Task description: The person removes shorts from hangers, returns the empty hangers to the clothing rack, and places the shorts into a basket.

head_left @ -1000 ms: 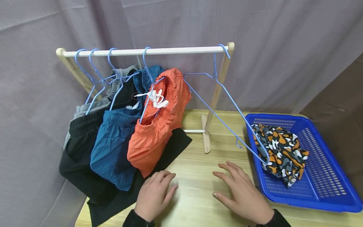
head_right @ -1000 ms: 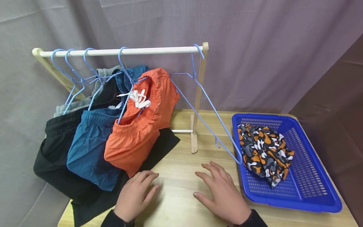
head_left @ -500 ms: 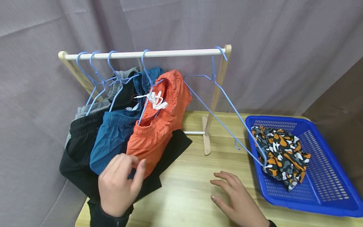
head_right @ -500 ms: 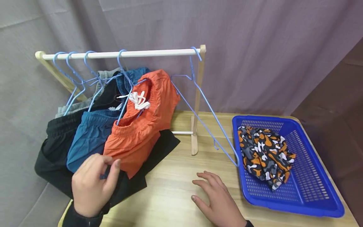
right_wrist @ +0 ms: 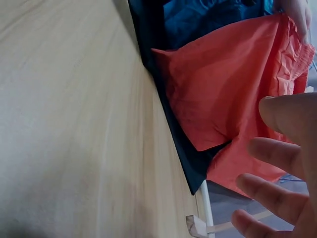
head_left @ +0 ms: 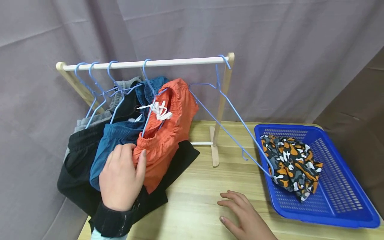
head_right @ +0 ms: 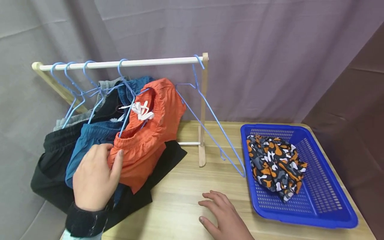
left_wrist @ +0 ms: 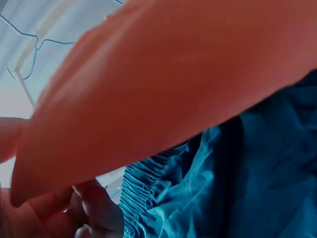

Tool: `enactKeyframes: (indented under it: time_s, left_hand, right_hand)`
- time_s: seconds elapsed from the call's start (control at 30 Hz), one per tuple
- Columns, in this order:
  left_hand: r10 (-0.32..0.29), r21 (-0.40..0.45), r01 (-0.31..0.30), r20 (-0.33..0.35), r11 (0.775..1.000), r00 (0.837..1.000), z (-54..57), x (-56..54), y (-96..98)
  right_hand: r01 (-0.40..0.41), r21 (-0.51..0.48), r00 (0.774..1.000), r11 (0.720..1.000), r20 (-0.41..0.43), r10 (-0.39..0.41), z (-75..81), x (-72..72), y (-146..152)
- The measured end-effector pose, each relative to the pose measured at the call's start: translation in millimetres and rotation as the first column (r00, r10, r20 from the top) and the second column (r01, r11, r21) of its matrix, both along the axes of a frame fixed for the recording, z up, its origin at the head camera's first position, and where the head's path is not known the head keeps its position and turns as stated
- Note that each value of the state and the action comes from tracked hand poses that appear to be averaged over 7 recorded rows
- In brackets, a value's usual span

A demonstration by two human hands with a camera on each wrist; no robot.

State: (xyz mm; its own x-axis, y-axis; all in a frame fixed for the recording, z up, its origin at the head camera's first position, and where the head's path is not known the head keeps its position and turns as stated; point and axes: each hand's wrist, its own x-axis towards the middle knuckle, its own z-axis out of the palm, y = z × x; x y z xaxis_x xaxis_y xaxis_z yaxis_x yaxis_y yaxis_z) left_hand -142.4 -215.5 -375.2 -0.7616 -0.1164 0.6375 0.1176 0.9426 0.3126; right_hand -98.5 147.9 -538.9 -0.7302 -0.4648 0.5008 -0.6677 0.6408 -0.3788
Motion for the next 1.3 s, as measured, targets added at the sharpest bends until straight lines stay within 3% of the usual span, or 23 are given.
enactKeyframes:
  time_s: [0.43,0.6,0.8,0.93,1.07,1.2,1.3]
  left_hand:
    - [0.036,0.045,-0.037,0.033,0.998,0.999,2.4,-15.2,3.3]
    - [0.013,0.102,-0.01,-0.031,0.995,0.999,-2.7,-17.5,-0.2]
    - [0.011,0.144,0.007,-0.126,0.99,0.992,-0.2,-10.0,-1.5]
    - [0.002,0.13,0.024,-0.198,0.991,0.98,-3.0,0.0,-13.2]
    - [-0.014,0.113,0.05,-0.299,0.992,0.954,-7.3,11.6,-27.1]
    - [-0.026,0.089,0.066,-0.393,0.994,0.919,-12.5,22.7,-39.9]
    - [-0.041,0.059,0.073,-0.426,0.996,0.904,-16.4,31.3,-48.7]
  right_hand:
    - [-0.073,-0.021,0.997,0.997,-0.027,0.072,-12.8,7.4,2]
    - [-0.081,-0.009,0.997,0.997,0.011,0.081,-12.7,8.2,-2]
    - [-0.086,0.014,0.996,0.996,0.018,0.086,-9.7,7.9,-2]
    - [-0.11,0.009,0.994,0.994,-0.01,0.11,-7.8,7.0,-5]
    - [-0.138,-0.004,0.99,0.99,-0.017,0.138,-2.1,4.5,-7]
    - [-0.168,-0.033,0.986,0.985,-0.009,0.168,11.7,0.5,-9]
    - [-0.162,-0.061,0.987,0.985,-0.02,0.161,27.8,-1.3,-10]
